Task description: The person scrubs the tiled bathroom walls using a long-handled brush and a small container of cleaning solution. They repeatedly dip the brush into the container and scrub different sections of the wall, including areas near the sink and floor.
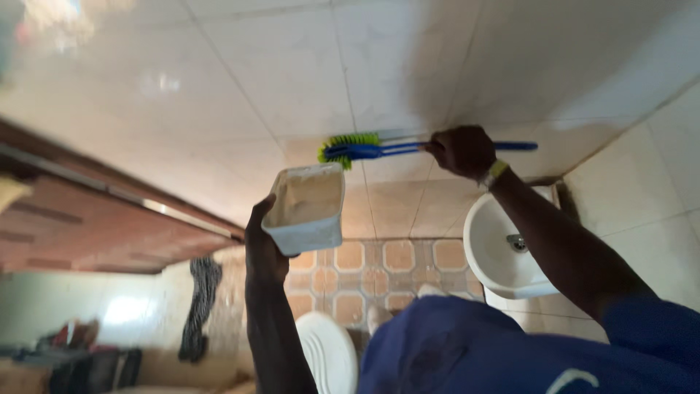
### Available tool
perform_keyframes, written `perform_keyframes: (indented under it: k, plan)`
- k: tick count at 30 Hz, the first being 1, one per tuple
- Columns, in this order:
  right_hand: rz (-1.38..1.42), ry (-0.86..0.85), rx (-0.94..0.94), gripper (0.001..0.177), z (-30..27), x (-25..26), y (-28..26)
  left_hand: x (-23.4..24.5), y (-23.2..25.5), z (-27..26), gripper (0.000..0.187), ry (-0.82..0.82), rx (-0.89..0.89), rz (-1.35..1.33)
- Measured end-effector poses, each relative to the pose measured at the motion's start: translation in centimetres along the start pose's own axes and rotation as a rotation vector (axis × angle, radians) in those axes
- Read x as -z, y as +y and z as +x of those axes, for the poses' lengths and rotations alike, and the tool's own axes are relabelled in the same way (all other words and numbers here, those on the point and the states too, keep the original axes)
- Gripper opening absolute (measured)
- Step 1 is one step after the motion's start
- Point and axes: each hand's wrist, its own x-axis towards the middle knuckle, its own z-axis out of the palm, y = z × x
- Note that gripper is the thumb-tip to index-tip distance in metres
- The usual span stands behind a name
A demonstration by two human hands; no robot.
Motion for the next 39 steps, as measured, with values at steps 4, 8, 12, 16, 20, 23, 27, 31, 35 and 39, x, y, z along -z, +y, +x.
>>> perform_keyframes:
  k: [4, 8, 12, 16, 20, 23, 27, 31, 35, 39]
  plan:
    - [0.01, 0.303, -0.014, 0.027, 2.3, 4.0, -0.6, -1.8, 3.5, 0.9, 0.049, -0.059, -0.006, -0.063]
    - [0.521, 0.52, -0.195, 0.032, 7.5, 10.9, -0.1, -4.1, 5.9, 1.9, 0.048, -0.271, -0.097, -0.026]
    - [0.246, 0.609, -0.177, 0.021, 12.0, 10.6, 0.5, -6.3, 7.8, 3.3, 0.044, -0.348, -0.147, -0.055]
    - [-0.294, 0.445, 0.086, 0.008, 11.1, 6.0, -1.4, -7.8, 8.8, 3.0, 0.045, -0.386, -0.142, -0.068]
    - [-0.059, 0.387, -0.079, 0.016, 9.1, 7.2, -2.6, -8.2, 8.9, 3.1, 0.048, -0.304, -0.124, -0.02]
    - [0.252, 0.643, -0.215, 0.023, 10.2, 11.1, -0.6, -7.5, 9.4, 3.0, 0.048, -0.306, -0.151, -0.019]
    - [0.945, 0.873, -0.579, 0.04, 10.5, 16.9, 3.1, -8.5, 10.3, 2.6, 0.048, -0.301, -0.184, 0.057]
    - [0.193, 0.75, -0.34, 0.032, 8.6, 13.6, 6.8, -11.2, 10.5, 1.2, 0.049, -0.295, -0.202, 0.083]
    - [-0.117, 0.424, -0.103, 0.017, 3.6, 7.5, 7.2, -13.8, 10.3, 0.5, 0.048, -0.295, -0.174, 0.121]
    - [-0.087, 0.352, -0.245, 0.014, 1.9, 8.2, 7.0, -15.2, 9.7, 0.6, 0.05, -0.37, -0.211, 0.126]
